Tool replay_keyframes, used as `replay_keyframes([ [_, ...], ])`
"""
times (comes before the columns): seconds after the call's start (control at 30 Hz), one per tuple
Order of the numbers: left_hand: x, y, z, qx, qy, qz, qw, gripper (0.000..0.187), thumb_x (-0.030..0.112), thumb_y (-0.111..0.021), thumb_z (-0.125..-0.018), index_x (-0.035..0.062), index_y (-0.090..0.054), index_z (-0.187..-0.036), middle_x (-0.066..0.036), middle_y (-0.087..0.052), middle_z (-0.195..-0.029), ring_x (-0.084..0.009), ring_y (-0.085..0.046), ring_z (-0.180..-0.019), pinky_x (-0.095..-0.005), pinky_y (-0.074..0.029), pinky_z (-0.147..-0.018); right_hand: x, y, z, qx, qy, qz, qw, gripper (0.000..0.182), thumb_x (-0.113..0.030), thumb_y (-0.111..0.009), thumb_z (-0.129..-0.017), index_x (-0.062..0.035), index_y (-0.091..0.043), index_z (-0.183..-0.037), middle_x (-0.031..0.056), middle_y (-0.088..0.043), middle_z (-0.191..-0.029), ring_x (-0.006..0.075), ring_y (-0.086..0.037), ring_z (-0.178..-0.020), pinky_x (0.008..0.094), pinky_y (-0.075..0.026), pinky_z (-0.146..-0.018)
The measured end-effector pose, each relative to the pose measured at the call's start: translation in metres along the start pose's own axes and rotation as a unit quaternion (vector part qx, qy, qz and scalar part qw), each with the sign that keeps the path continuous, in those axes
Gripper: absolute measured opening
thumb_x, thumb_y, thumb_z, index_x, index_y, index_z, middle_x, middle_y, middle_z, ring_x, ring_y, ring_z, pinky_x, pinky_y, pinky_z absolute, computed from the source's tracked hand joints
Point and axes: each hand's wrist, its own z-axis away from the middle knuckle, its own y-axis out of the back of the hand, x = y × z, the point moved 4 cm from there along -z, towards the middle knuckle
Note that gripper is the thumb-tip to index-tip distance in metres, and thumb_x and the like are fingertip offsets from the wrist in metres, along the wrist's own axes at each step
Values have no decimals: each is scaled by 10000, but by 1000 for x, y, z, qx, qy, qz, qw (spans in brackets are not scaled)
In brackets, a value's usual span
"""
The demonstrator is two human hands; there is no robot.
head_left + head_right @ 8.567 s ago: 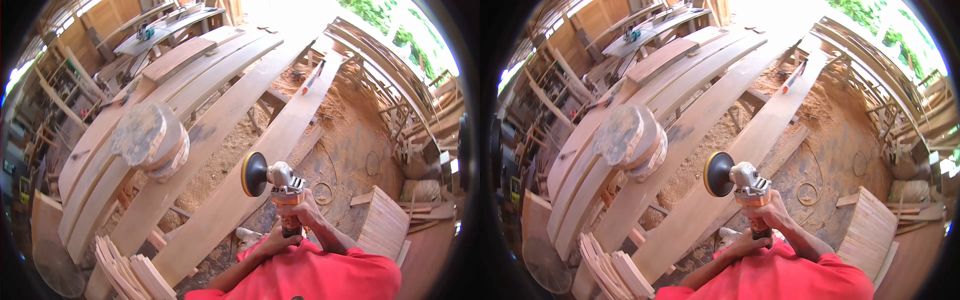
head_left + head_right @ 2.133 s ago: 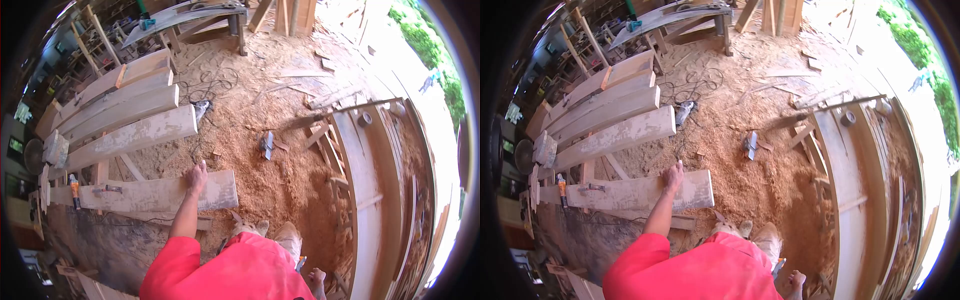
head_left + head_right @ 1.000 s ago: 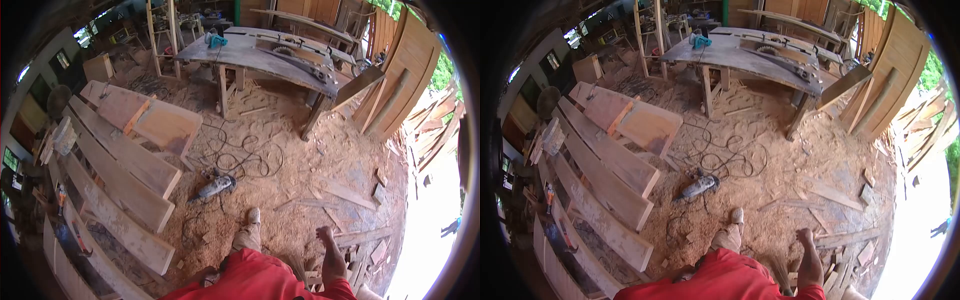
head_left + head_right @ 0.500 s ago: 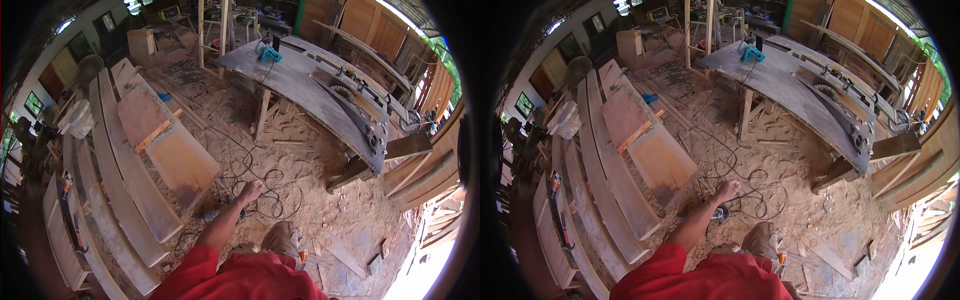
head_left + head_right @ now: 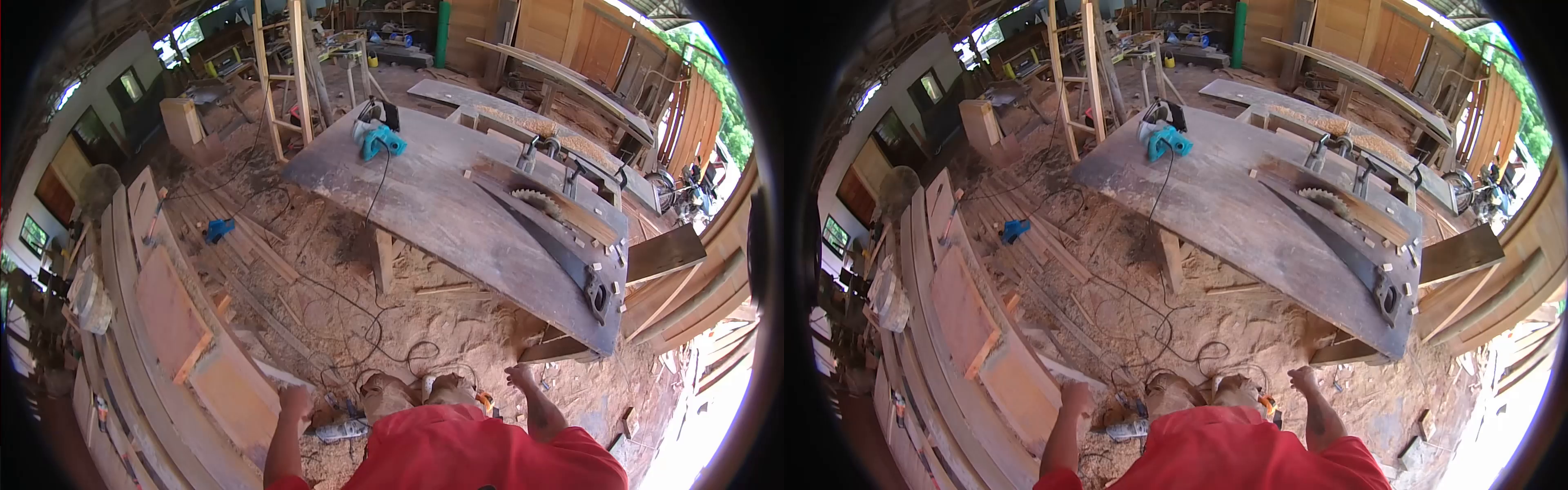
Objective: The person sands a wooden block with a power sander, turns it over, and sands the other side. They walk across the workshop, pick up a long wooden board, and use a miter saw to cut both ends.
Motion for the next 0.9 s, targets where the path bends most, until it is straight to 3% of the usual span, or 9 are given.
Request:
replay_keyframes([
  [0.03,7,3,9,49,8,44,998,203,267,-596,-901,136,-746,-942,-169,-737,-866,-373,-713,-865,-487,-517,-859,-38,-3,-11,-11,-72,90,993,265,-229,-700,-861,36,-701,-874,169,-719,-756,173,-702,-620,328,-571,-543],
  [0.2,13,-1,12,83,89,127,984,238,304,-595,-914,134,-756,-963,-159,-744,-907,-354,-716,-876,-493,-531,-857,-110,-37,-71,14,133,395,909,450,-376,-752,-796,-4,-727,-1048,241,-736,-881,342,-738,-881,427,-584,-771],
  [0.37,8,-27,-26,-41,136,361,922,300,349,-599,-911,120,-731,-1053,-178,-738,-999,-355,-711,-968,-479,-523,-899,-177,-131,-66,-114,181,421,882,346,-342,-697,-895,-57,-721,-1089,171,-727,-836,281,-737,-888,383,-585,-790],
  [0.43,12,-2,-51,-74,129,332,932,343,344,-547,-903,85,-728,-1036,-228,-716,-1043,-436,-677,-1001,-514,-522,-885,-207,-180,-59,-196,440,537,693,291,-299,-674,-910,-99,-719,-1116,156,-729,-879,268,-738,-855,359,-592,-781],
  [0.5,2,16,-85,-41,134,368,919,353,330,-541,-898,67,-710,-1062,-245,-710,-1021,-447,-670,-1005,-520,-521,-892,-235,-225,-73,-206,276,461,817,255,-286,-670,-899,-180,-725,-1124,166,-723,-960,268,-736,-845,368,-595,-777],
  [0.53,-5,17,-108,-30,115,371,921,336,326,-552,-901,52,-690,-1037,-255,-702,-996,-462,-660,-985,-537,-520,-869,-265,-236,-69,-211,126,423,872,605,-503,-677,-857,-35,-639,-1238,230,-740,-1027,387,-711,-1011,454,-564,-883],
  [0.63,-24,76,-160,99,65,418,901,293,307,-549,-924,44,-669,-975,-259,-696,-955,-466,-659,-949,-539,-526,-825,-293,-311,-126,-255,341,529,734,614,-526,-662,-875,-29,-627,-1235,240,-733,-1034,401,-710,-989,474,-560,-873],
  [0.7,-39,118,-188,192,49,452,870,237,256,-557,-935,35,-641,-920,-264,-689,-931,-473,-653,-906,-535,-531,-780,-401,-342,-98,-240,221,526,785,621,-525,-661,-879,-34,-613,-1257,232,-734,-1003,402,-710,-960,492,-557,-841],
  [0.9,-85,208,-228,294,58,568,766,257,212,-622,-945,4,-673,-1087,-256,-710,-989,-408,-705,-946,-444,-559,-805,-568,-436,-132,-210,389,422,791,511,-379,-696,-881,-49,-582,-1254,188,-730,-942,392,-707,-901,492,-557,-777],
])
